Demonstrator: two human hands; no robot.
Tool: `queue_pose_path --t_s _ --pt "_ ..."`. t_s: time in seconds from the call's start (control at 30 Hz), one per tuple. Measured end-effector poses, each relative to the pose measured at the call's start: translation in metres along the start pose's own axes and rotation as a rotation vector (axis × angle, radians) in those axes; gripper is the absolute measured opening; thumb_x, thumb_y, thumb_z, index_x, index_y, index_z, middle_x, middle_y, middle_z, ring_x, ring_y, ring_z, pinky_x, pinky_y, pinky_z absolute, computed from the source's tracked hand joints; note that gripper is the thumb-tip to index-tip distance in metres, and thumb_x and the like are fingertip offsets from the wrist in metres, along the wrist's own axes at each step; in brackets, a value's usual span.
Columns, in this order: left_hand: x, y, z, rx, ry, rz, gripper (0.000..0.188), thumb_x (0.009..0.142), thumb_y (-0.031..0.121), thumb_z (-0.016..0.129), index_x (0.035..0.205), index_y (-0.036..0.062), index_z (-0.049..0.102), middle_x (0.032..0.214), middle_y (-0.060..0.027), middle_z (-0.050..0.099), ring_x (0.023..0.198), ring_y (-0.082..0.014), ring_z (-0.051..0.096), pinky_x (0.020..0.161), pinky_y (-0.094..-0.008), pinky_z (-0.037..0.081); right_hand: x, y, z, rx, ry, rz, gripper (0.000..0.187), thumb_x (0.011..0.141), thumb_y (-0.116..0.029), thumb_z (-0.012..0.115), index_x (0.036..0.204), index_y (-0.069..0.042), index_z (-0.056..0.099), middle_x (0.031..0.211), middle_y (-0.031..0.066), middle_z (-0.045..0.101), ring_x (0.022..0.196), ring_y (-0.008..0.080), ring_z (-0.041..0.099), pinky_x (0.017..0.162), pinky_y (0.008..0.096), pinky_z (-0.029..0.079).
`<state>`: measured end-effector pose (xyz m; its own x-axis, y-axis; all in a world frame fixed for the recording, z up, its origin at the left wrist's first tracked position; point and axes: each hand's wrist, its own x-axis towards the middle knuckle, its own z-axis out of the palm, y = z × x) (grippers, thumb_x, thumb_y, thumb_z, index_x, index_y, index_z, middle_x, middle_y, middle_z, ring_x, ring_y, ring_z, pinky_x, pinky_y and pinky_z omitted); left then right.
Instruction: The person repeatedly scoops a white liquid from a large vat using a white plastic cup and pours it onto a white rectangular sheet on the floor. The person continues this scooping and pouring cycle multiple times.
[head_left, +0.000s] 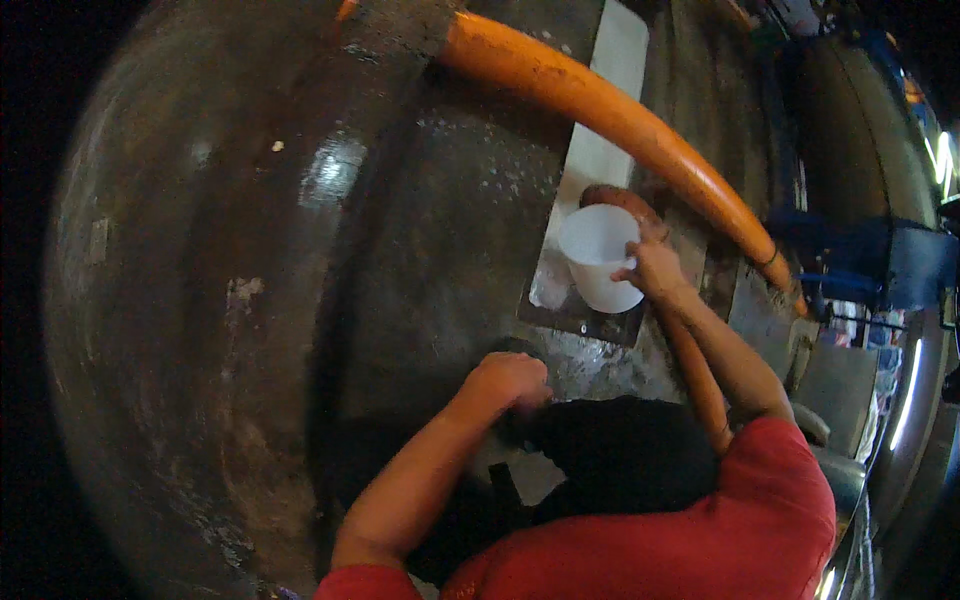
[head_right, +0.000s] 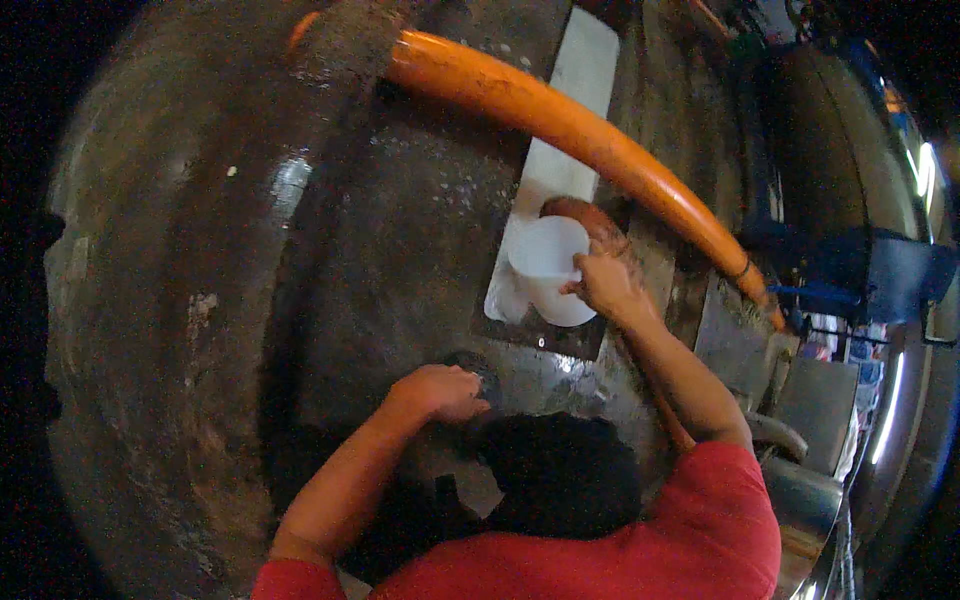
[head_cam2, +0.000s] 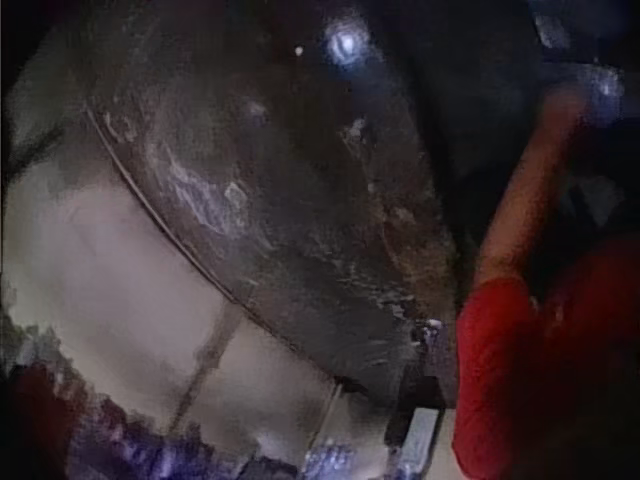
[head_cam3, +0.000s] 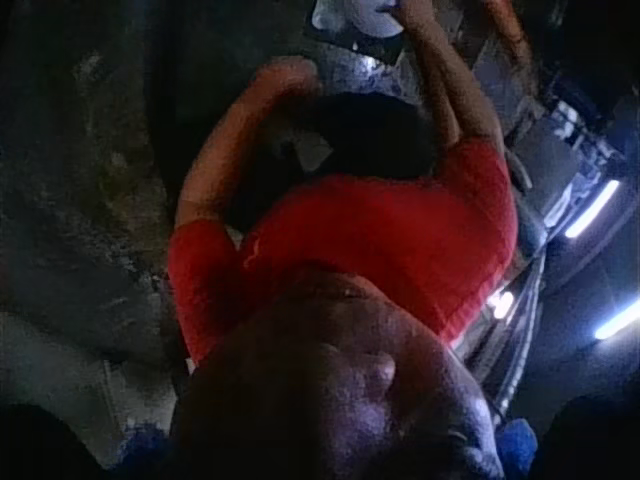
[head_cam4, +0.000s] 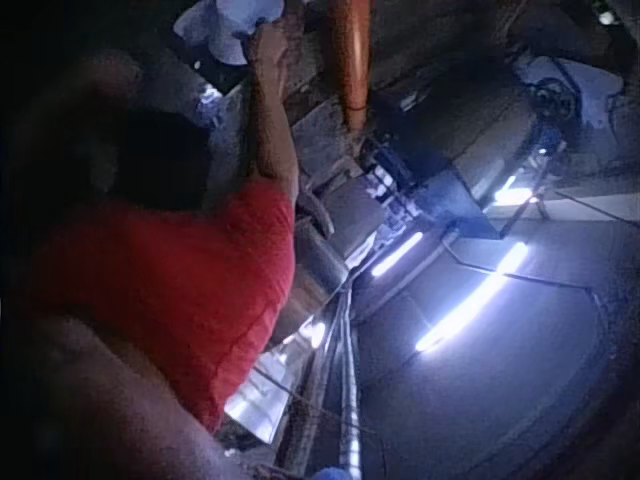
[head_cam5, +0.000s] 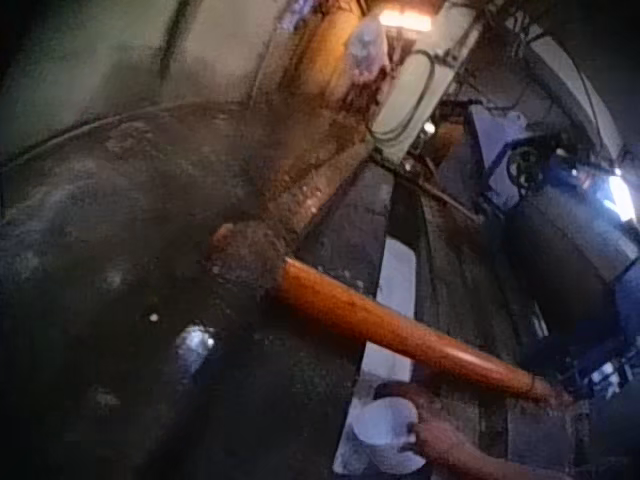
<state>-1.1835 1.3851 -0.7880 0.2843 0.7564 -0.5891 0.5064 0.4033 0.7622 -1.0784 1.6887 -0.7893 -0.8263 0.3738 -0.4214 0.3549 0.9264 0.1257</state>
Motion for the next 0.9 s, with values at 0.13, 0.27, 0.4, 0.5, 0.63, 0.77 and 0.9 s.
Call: queue_pose_path --t_s 0.13,0.27,0.4,0.5,0.63,0.77,0.9 --pt "0.009 0.001 0.005 -0.027 -0.019 -0.045 0.046 0.092 0.042 0.055 0.101 -0.0015 0.066 0.109 -0.0227 0.066 0.103 -0.0386 0.063 0.089 -0.047 0.049 0.016 0.017 0.116 -0.165 -0.285 0.034 0.055 0.069 -0.041 0.081 0.108 -0.005 0.065 0.124 0.0269 0.05 0.111 0.0426 0.055 0.091 0.0459 0.048" --pt "0.014 0.001 0.005 -0.026 -0.055 0.001 0.047 0.093 0.044 0.054 0.105 -0.0013 0.062 0.111 -0.0229 0.064 0.106 -0.0401 0.06 0.091 -0.0472 0.048 0.042 0.036 0.195 -0.07 -0.341 0.034 0.05 0.077 -0.027 0.074 0.12 -0.005 0.06 0.129 0.0365 0.044 0.112 0.0448 0.056 0.09 0.0447 0.051" --pt "0.013 -0.008 0.003 -0.037 -0.069 -0.148 0.048 0.094 0.043 0.053 0.108 -0.0024 0.061 0.112 -0.0226 0.064 0.108 -0.0384 0.06 0.092 -0.0465 0.048 0.057 0.025 0.234 -0.042 -0.424 0.009 0.036 0.088 -0.01 0.055 0.124 -0.004 0.057 0.132 0.0463 0.037 0.111 0.0487 0.058 0.089 0.0423 0.053" --pt "0.016 -0.018 0.003 -0.036 -0.137 -0.231 0.054 0.095 0.047 0.05 0.115 -0.0026 0.056 0.118 -0.0243 0.061 0.113 -0.0404 0.056 0.096 -0.0463 0.045 0.073 0.013 0.242 -0.025 -0.428 -0.023 0.035 0.089 -0.009 0.051 0.123 -0.003 0.058 0.124 0.0418 0.049 0.108 0.0477 0.06 0.086 0.0428 0.055" --pt "0.018 -0.029 0.006 -0.064 -0.093 -0.229 0.058 0.096 0.049 0.048 0.121 -0.0036 0.054 0.121 -0.0253 0.059 0.114 -0.0411 0.056 0.097 -0.0468 0.045 0.114 -0.012 0.257 -0.143 -0.516 -0.152 0.033 0.09 -0.01 0.051 0.12 -0.006 0.063 0.117 0.0312 0.061 0.107 0.0445 0.062 0.082 0.0496 0.055" --pt "0.013 -0.034 0.013 -0.059 0.009 -0.2 0.06 0.096 0.049 0.047 0.124 -0.0041 0.052 0.12 -0.026 0.06 0.113 -0.0419 0.056 0.096 -0.0479 0.046 0.138 -0.037 0.278 -0.227 -0.514 0.018 0.031 0.09 -0.011 0.052 0.117 -0.01 0.067 0.118 0.0214 0.065 0.108 0.0369 0.064 0.086 0.0585 0.051" --pt "0.006 -0.035 0.019 -0.09 0.036 -0.234 0.056 0.096 0.046 0.049 0.122 -0.0036 0.052 0.116 -0.0265 0.061 0.111 -0.0425 0.057 0.094 -0.0482 0.046 0.139 -0.032 0.279 -0.134 -0.374 -0.052 0.028 0.084 -0.018 0.062 0.11 -0.009 0.068 0.109 0.0194 0.067 0.102 0.0354 0.065 0.088 0.0537 0.051"
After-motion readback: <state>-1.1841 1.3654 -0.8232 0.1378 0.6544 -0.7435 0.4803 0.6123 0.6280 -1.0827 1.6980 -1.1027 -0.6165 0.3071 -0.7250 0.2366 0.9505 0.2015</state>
